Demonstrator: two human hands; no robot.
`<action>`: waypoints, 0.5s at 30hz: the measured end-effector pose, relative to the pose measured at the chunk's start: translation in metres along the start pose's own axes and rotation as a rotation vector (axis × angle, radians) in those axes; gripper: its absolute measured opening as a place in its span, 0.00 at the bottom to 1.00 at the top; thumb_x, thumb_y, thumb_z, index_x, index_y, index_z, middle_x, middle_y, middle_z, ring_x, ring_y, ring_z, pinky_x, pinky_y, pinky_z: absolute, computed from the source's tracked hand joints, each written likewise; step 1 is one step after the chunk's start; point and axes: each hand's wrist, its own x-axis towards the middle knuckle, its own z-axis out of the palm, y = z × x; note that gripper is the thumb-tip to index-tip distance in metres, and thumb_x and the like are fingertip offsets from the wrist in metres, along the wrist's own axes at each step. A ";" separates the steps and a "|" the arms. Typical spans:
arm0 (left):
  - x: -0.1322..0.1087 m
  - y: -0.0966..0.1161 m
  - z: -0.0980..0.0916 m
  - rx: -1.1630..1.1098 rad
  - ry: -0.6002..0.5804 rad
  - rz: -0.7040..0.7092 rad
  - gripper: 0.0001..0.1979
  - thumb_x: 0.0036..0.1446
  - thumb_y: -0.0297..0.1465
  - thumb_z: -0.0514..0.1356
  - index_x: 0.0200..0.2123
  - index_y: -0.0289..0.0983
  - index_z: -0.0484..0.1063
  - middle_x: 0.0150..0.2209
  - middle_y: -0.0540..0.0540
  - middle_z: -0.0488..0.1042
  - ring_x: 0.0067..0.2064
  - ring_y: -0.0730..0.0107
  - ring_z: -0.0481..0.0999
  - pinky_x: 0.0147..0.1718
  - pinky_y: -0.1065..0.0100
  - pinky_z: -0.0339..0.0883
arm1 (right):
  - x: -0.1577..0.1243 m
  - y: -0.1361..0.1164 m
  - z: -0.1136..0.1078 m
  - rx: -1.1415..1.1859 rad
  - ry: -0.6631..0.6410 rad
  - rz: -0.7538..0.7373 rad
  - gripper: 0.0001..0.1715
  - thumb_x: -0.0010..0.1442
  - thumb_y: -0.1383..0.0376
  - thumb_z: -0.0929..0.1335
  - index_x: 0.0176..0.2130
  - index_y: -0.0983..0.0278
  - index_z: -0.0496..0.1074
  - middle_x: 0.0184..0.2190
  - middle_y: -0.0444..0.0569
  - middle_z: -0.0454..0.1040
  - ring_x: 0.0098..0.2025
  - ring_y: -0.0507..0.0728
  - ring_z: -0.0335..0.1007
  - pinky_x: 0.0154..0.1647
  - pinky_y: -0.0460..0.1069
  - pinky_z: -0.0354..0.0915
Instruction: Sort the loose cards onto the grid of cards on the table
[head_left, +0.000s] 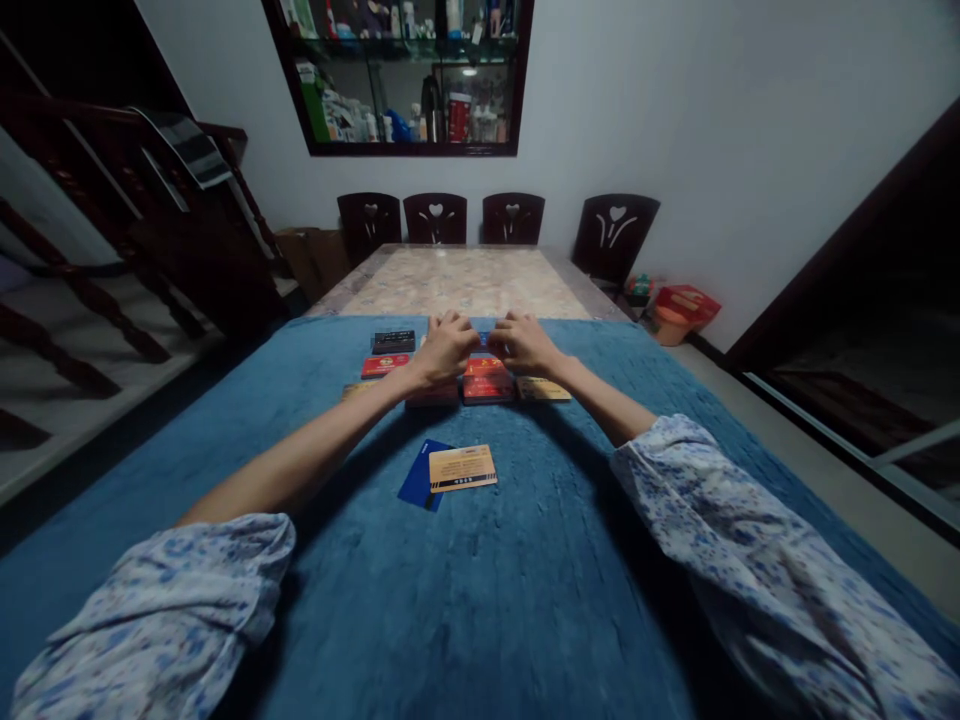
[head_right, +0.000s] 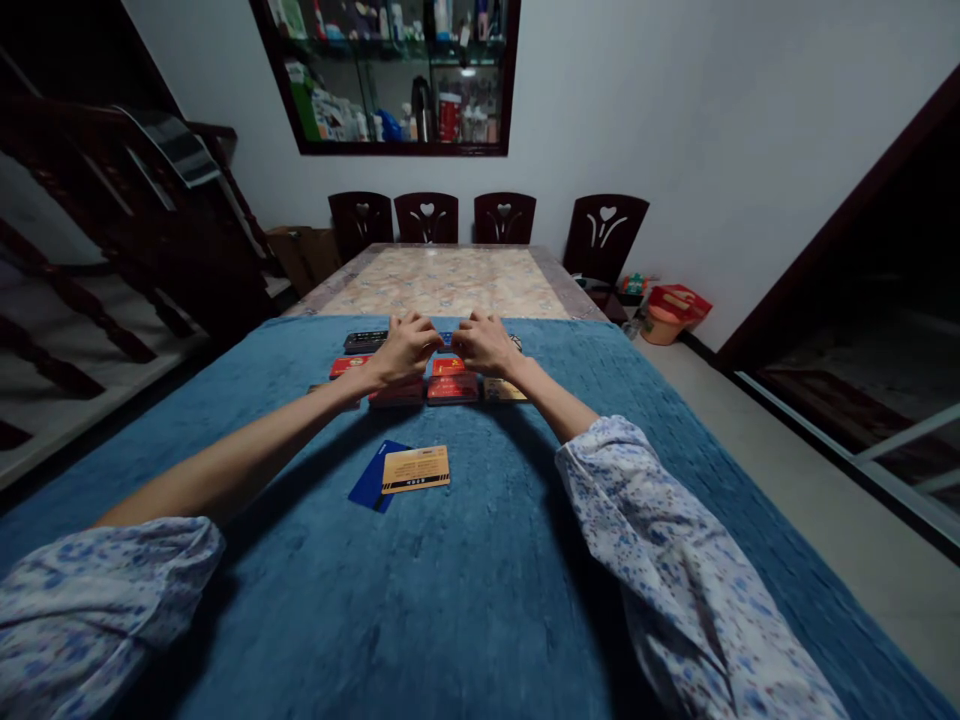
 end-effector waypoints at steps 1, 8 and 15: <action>-0.005 0.003 -0.001 -0.001 0.005 0.007 0.12 0.62 0.25 0.53 0.38 0.36 0.77 0.41 0.39 0.74 0.50 0.52 0.65 0.49 0.52 0.54 | -0.004 -0.004 0.000 0.003 0.009 -0.010 0.12 0.62 0.70 0.64 0.40 0.64 0.78 0.39 0.56 0.77 0.46 0.63 0.60 0.40 0.53 0.48; -0.041 0.022 -0.009 -0.014 0.005 0.042 0.11 0.62 0.28 0.54 0.39 0.37 0.78 0.42 0.39 0.76 0.49 0.53 0.66 0.48 0.52 0.53 | -0.032 -0.026 0.002 0.026 -0.002 -0.074 0.12 0.64 0.66 0.64 0.39 0.64 0.77 0.40 0.56 0.77 0.45 0.63 0.59 0.40 0.53 0.47; -0.079 0.035 -0.015 -0.049 0.009 0.036 0.12 0.62 0.26 0.53 0.38 0.38 0.77 0.41 0.40 0.77 0.49 0.55 0.67 0.47 0.53 0.53 | -0.055 -0.049 0.003 0.037 -0.002 -0.118 0.10 0.63 0.66 0.65 0.39 0.62 0.77 0.41 0.54 0.77 0.46 0.63 0.59 0.40 0.53 0.47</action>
